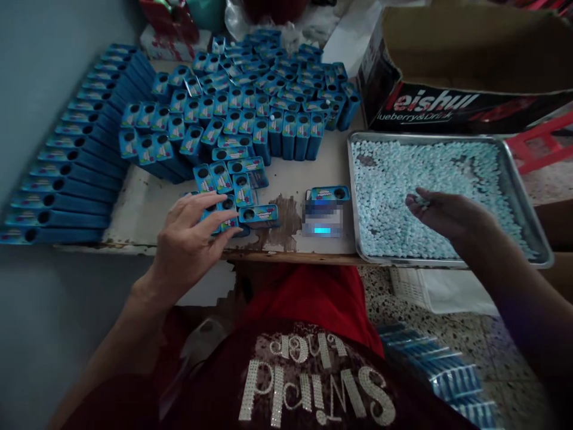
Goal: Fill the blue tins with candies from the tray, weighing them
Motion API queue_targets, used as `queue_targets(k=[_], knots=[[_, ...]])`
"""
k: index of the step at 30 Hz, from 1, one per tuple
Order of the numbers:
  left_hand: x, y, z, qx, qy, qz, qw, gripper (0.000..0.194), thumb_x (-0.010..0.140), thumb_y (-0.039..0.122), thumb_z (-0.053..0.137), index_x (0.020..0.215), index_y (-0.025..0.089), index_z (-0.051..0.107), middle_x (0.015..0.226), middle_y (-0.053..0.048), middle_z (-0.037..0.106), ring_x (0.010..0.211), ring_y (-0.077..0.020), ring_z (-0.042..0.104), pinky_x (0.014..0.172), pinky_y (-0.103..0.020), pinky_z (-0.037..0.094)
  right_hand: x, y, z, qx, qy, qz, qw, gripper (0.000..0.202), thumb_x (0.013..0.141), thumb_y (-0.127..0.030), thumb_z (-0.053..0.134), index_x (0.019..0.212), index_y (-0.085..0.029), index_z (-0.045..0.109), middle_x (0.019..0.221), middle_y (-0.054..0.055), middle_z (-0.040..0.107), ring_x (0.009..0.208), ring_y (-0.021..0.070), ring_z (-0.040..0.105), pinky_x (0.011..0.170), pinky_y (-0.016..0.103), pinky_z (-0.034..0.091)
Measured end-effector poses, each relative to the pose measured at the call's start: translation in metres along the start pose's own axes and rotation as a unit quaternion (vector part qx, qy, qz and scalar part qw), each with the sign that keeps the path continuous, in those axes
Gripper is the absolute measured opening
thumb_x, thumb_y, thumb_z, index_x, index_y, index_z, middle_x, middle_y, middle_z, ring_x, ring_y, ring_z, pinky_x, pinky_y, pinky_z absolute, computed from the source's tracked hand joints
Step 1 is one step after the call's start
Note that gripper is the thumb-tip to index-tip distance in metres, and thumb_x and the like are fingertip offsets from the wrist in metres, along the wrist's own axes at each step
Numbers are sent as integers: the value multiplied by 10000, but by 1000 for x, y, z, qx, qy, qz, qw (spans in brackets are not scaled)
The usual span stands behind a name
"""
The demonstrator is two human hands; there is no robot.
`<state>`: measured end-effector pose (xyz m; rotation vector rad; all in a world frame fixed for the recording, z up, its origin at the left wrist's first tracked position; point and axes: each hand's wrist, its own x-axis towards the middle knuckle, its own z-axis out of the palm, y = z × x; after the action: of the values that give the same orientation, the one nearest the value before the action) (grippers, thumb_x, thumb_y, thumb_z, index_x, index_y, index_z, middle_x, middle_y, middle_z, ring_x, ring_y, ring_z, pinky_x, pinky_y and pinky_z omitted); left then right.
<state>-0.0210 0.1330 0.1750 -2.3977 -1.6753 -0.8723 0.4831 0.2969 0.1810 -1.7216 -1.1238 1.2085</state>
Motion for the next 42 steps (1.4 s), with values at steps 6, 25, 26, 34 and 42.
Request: queue_targets(k=[6, 25, 26, 34, 42], knots=[[28, 17, 13, -2, -61, 1, 998, 394, 1091, 267, 792, 1474, 329, 719, 1619, -130, 692, 1545, -422, 666, 1389, -721, 464, -23, -1, 22, 98, -86, 169, 977, 137, 1003, -53, 766, 950, -160, 833, 991, 148, 777, 761, 145, 689, 639, 152, 614], [51, 23, 49, -33, -163, -8, 986, 232, 972, 211, 855, 1199, 219, 807, 1712, -158, 616, 1703, -522, 459, 1459, -831, 191, -14, -82, 77, -165, -353, -118, 914, 193, 966, -278, 984, 1066, -179, 852, 667, -18, 673, 569, 110, 571, 479, 246, 397], [54, 26, 50, -33, -155, -27, 987, 232, 969, 254, 875, 1186, 213, 803, 1679, -168, 631, 1674, -534, 480, 1445, -824, 235, -14, -82, 78, -177, -338, -129, 915, 150, 968, -221, 968, 1062, -175, 861, 658, -26, 670, 561, 101, 564, 476, 236, 387], [111, 34, 99, 10, -81, -142, 986, 433, 1012, 411, 898, 1327, 174, 718, 1195, -115, 798, 1381, -426, 711, 1350, -671, 411, -12, -86, 89, -139, -326, -43, 934, 112, 926, -125, 952, 973, -180, 866, 676, -11, 661, 605, 108, 588, 521, 214, 424], [140, 30, 117, -1, -103, -105, 989, 373, 930, 198, 933, 1256, 135, 762, 1404, -217, 745, 1449, -521, 627, 1247, -728, 499, 9, -58, 53, -49, -254, -51, 965, 226, 843, -257, 974, 1011, -196, 836, 775, 29, 736, 649, 139, 618, 575, 248, 493]])
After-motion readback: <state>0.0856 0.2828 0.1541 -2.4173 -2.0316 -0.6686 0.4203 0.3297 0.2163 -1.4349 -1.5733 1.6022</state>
